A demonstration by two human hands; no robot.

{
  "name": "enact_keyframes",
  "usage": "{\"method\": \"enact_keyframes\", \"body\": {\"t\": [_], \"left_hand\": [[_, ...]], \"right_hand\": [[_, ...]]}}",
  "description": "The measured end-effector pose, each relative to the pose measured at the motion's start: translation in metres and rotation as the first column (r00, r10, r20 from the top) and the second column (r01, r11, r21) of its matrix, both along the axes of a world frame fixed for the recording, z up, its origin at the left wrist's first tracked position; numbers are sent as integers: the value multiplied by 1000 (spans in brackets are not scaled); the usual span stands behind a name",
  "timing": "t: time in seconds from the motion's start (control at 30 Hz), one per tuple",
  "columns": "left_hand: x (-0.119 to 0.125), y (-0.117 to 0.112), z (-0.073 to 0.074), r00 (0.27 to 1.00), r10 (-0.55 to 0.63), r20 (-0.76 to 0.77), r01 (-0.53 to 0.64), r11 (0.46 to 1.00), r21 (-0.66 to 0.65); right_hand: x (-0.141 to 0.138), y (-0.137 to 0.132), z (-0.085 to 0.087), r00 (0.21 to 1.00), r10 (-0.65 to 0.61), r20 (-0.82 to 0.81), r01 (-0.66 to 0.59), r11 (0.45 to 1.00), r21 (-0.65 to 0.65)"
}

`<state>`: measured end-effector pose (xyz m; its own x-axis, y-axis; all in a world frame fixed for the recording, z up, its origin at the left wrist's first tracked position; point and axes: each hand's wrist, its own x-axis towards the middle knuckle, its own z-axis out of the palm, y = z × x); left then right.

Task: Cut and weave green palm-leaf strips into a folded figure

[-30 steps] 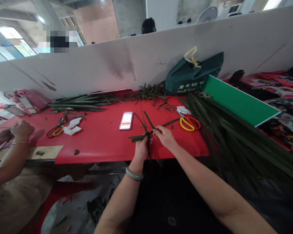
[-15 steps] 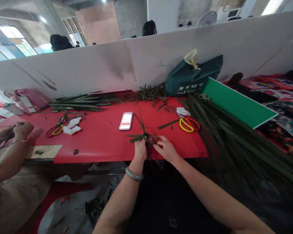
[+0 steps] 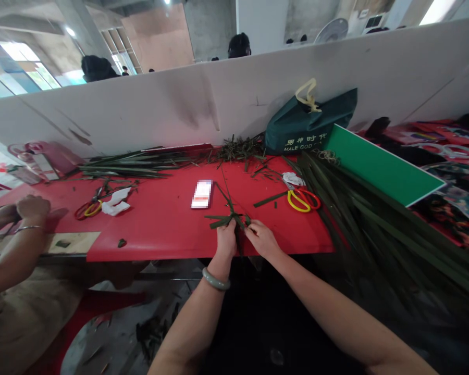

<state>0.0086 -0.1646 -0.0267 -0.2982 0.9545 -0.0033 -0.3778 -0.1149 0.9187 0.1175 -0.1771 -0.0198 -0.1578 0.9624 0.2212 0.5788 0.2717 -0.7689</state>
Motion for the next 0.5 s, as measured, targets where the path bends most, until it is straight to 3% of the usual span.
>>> {"method": "enact_keyframes", "body": {"t": [0.13,0.27,0.5], "left_hand": [[-1,1,-7,1000,-19,-24,20,999,32],[-1,2,-11,989,3,-148,4,999,48],[3,-1,-5,974,-48,-221,64,996,68]], "right_hand": [[-5,6,2,999,-31,22,30,999,30],[-5,15,6,997,-79,11,78,995,63],[-9,26,13,991,-128,-45,130,990,46]]}}
